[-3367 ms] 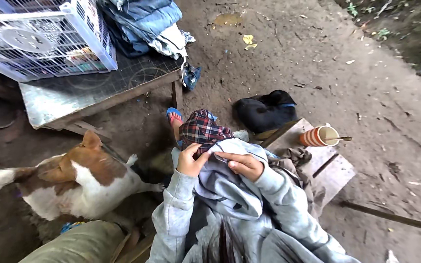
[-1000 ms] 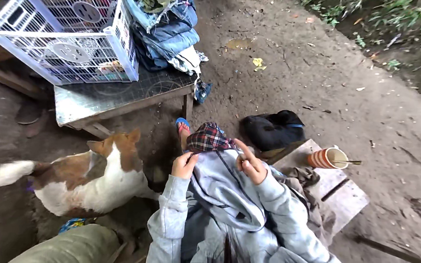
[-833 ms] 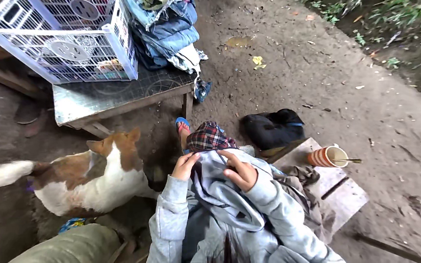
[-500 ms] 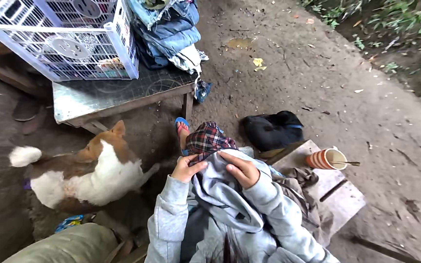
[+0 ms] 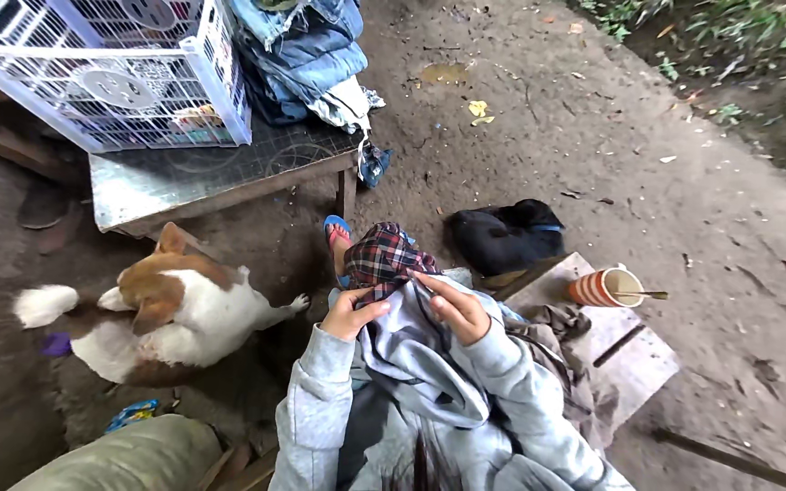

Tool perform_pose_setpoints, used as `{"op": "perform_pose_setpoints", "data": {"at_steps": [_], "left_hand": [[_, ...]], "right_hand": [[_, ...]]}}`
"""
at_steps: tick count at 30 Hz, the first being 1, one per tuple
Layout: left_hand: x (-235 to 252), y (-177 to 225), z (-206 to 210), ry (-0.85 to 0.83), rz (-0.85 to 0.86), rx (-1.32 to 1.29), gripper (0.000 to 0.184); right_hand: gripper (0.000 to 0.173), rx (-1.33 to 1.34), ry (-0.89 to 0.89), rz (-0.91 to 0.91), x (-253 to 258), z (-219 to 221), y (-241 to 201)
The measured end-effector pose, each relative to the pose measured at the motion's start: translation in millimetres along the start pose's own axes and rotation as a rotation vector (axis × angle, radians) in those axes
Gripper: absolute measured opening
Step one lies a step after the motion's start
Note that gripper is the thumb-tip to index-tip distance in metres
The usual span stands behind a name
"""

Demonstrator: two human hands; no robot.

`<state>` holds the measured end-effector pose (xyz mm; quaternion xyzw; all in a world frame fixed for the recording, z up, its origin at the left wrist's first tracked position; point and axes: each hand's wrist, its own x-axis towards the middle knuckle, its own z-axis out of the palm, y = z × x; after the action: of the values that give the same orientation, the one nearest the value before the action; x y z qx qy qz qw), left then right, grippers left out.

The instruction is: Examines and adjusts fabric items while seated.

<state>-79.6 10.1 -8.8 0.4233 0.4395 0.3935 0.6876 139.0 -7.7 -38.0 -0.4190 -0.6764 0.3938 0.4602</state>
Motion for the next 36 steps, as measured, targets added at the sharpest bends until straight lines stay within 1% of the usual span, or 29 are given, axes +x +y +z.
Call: {"op": "perform_pose_setpoints", "data": {"at_steps": [2,5,7,8,9,10,12,14,16,18,21,23,24,26,29,30,31,32,33,35,36], "left_hand": [[0.4,0.1,0.7,0.011,-0.002,0.008,0.020],[0.8,0.2,2.0,-0.021,-0.006,0.003,0.023],[0.6,0.6,3.1,-0.016,0.009,0.043,0.021],[0.6,0.3,3.3,0.024,0.044,0.111,0.019],[1.3,-1.5,2.9,0.100,0.104,0.247,0.015],[2.9,-4.7,1.0,0.200,0.187,0.452,0.015],[6.8,-10.0,-6.0,0.369,0.341,0.816,0.026],[8.9,-12.8,-12.3,0.487,0.425,0.997,0.031],[7.0,-13.4,-16.6,0.529,0.473,1.096,0.030],[4.2,-13.6,-19.3,0.539,0.509,1.133,0.026],[1.0,-11.7,-22.4,0.557,0.545,1.180,0.021],[-3.0,-8.9,-26.4,0.542,0.502,1.196,0.024],[-5.3,-7.5,-29.0,0.534,0.474,1.196,0.026],[-9.1,-6.7,-32.6,0.533,0.445,1.157,0.026],[-7.4,-9.5,-34.4,0.522,0.506,0.970,0.027],[-5.0,-10.8,-33.5,0.520,0.538,0.935,0.027],[-3.7,-10.3,-31.6,0.515,0.540,0.951,0.028],[-4.8,-7.3,-29.7,0.497,0.491,1.022,0.029],[-7.8,-1.5,-28.4,0.445,0.372,1.118,0.030],[-10.6,16.2,-28.0,0.261,-0.016,1.244,0.032],[-9.3,20.0,-31.0,0.205,-0.138,1.264,0.031]], "right_hand": [[0.054,-0.037,-0.053,-0.024,-1.3,-0.7,-1.6],[0.052,-0.140,-0.140,-0.027,-3.2,3.8,-3.8],[0.050,-0.143,-0.112,-0.032,-2.3,6.0,-0.5],[0.050,-0.114,-0.073,-0.017,-1.5,5.9,1.0],[0.050,-0.079,-0.038,0.016,-0.4,4.4,2.0],[0.052,-0.060,-0.016,0.066,0.9,2.2,2.2],[0.061,-0.087,-0.037,0.147,6.5,-4.7,2.5],[0.067,-0.168,-0.052,0.160,19.0,-5.8,1.7],[0.064,-0.291,-0.068,0.105,36.7,0.1,-0.4],[0.056,-0.368,-0.155,0.040,55.9,10.0,-1.6],[0.034,-0.379,-0.290,-0.044,80.3,25.4,5.3],[0.020,-0.386,-0.345,-0.061,89.2,27.3,11.0],[0.018,-0.392,-0.360,-0.041,92.0,25.6,11.1],[0.021,-0.390,-0.384,-0.007,93.5,20.2,12.9],[0.047,-0.376,-0.457,-0.009,85.8,19.8,24.5],[0.045,-0.375,-0.438,-0.017,80.7,22.4,28.0],[0.035,-0.361,-0.386,-0.016,75.7,24.1,29.6],[0.028,-0.323,-0.320,0.010,71.5,23.8,28.9],[0.024,-0.268,-0.258,0.052,68.3,21.1,28.2],[0.023,-0.140,-0.200,0.174,62.6,10.5,26.4],[0.023,-0.079,-0.191,0.248,60.0,5.4,25.4]]}}
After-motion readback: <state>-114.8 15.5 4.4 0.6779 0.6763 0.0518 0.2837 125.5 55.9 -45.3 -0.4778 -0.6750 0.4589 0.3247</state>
